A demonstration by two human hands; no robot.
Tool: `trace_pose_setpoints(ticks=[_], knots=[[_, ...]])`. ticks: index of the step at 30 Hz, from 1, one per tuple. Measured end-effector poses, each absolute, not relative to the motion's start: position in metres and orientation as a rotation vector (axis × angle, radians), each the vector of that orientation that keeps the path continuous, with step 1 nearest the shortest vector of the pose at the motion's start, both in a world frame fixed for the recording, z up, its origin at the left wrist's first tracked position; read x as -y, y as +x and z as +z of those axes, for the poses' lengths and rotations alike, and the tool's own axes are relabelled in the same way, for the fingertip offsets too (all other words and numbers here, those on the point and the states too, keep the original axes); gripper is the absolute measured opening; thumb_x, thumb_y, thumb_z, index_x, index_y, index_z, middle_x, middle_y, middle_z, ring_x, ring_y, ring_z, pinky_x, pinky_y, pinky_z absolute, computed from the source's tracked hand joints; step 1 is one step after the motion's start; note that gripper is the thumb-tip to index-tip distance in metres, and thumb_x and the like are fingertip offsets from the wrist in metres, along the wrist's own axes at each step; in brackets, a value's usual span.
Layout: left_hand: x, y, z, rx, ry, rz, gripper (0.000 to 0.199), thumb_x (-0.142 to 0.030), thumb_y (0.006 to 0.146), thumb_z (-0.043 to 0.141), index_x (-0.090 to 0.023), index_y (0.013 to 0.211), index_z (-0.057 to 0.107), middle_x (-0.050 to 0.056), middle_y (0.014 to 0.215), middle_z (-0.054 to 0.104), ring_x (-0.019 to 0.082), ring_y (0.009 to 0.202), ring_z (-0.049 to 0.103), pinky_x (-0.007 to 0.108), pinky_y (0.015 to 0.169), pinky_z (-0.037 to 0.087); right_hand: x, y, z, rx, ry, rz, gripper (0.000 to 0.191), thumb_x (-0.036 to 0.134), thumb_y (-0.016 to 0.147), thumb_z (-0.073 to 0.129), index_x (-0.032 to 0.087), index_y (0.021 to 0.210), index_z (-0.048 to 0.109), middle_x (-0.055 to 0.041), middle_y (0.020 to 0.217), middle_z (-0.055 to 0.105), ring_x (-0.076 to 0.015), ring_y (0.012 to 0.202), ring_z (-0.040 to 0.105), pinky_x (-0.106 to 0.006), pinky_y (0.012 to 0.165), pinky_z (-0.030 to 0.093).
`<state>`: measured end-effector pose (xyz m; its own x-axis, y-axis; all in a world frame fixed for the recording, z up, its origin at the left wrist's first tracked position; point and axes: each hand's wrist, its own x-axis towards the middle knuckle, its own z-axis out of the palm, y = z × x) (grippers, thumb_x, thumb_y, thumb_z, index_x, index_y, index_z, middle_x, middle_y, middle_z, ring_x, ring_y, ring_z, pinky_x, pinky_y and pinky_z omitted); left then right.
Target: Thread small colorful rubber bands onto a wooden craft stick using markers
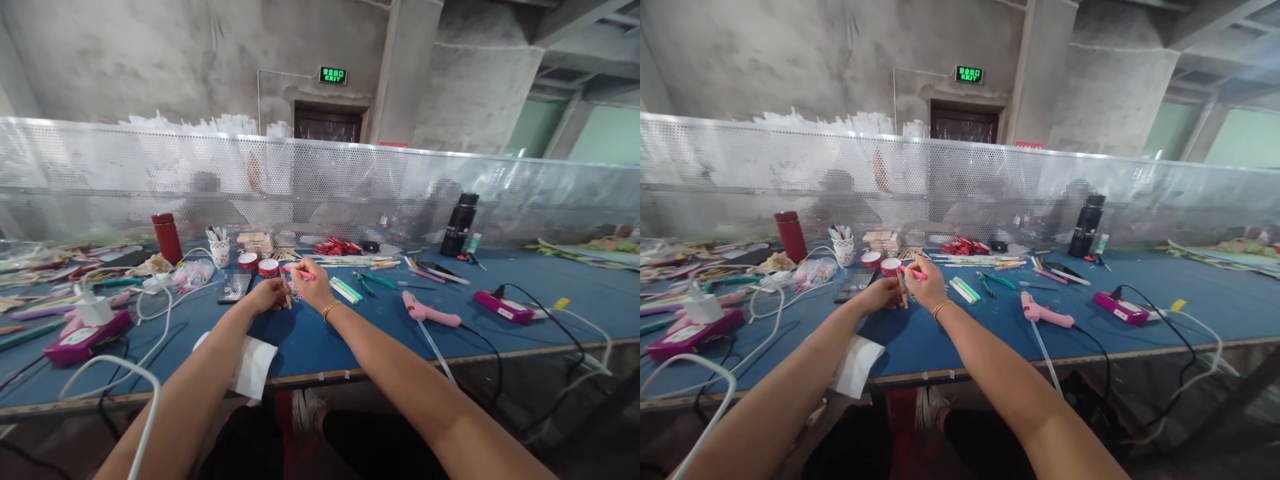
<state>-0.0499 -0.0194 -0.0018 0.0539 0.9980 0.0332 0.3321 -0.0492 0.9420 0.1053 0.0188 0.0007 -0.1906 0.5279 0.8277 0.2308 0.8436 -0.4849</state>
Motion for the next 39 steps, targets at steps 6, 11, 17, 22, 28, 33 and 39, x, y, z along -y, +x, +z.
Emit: trace_pose_setpoints(ticks=[6,11,17,22,28,33,39], knots=[[0.022,-0.0481,0.0009,-1.411,1.503,1.023,0.032,-0.039,0.066,0.074,-0.017,0.083,0.06,0.0,0.063,0.066,0.011,0.052,0.06,0.02,0.049,0.042,-0.0183,0.1051,0.0008,1.784,-0.582,0.285,0.01,0.028,0.084,0.05,0.023,0.076,0.054,0.0016,0.072,0.06,-0.0143,0.07,0.055,-0.024,0.066,0.043],[0.0234,-0.0473,0.0029,-1.416,1.502,1.015,0.03,-0.038,0.068,0.073,-0.017,0.083,0.059,0.0,0.063,0.066,0.011,0.052,0.061,0.02,0.05,0.042,-0.0178,0.105,0.0013,1.784,-0.578,0.277,0.011,0.028,0.084,0.05,0.023,0.075,0.053,0.002,0.072,0.06,-0.0137,0.069,0.055,-0.024,0.067,0.042],[0.0201,-0.049,0.0,-1.417,1.496,1.021,0.028,-0.036,0.067,0.074,-0.017,0.078,0.057,0.0,0.064,0.066,0.011,0.052,0.06,0.02,0.048,0.042,-0.0172,0.1073,0.0038,1.758,-0.607,0.261,0.01,0.026,0.083,0.05,0.023,0.073,0.052,0.0018,0.07,0.059,-0.0146,0.069,0.054,-0.024,0.065,0.041],[0.0176,-0.0505,-0.0028,-1.403,1.501,1.024,0.029,-0.037,0.067,0.074,-0.017,0.08,0.058,0.0,0.064,0.066,0.011,0.052,0.061,0.019,0.048,0.041,-0.0169,0.1089,0.0043,1.752,-0.622,0.255,0.012,0.024,0.08,0.052,0.023,0.068,0.049,0.0025,0.066,0.057,-0.0148,0.065,0.053,-0.025,0.063,0.04],[0.018,-0.0507,-0.0026,-1.401,1.493,1.027,0.032,-0.039,0.066,0.075,-0.017,0.081,0.059,0.001,0.065,0.067,0.012,0.053,0.062,0.02,0.049,0.041,-0.0153,0.1067,0.004,1.769,-0.607,0.269,0.011,0.025,0.08,0.051,0.023,0.07,0.051,0.0023,0.067,0.059,-0.0151,0.066,0.054,-0.025,0.064,0.041],[0.0186,-0.0498,-0.0014,-1.401,1.484,1.031,0.032,-0.039,0.065,0.076,-0.017,0.08,0.059,0.0,0.064,0.066,0.011,0.052,0.061,0.02,0.048,0.041,-0.0147,0.1075,0.0045,1.773,-0.587,0.295,0.013,0.029,0.086,0.048,0.023,0.076,0.053,0.0019,0.072,0.061,-0.0146,0.069,0.056,-0.025,0.066,0.043],[0.0215,-0.0489,0.001,-1.395,1.481,1.023,0.035,-0.041,0.065,0.077,-0.017,0.084,0.061,0.0,0.065,0.067,0.011,0.052,0.06,0.02,0.049,0.041,-0.0163,0.1066,0.0024,1.793,-0.582,0.29,0.01,0.025,0.081,0.051,0.023,0.071,0.052,0.0025,0.069,0.06,-0.0143,0.067,0.055,-0.025,0.065,0.042]])
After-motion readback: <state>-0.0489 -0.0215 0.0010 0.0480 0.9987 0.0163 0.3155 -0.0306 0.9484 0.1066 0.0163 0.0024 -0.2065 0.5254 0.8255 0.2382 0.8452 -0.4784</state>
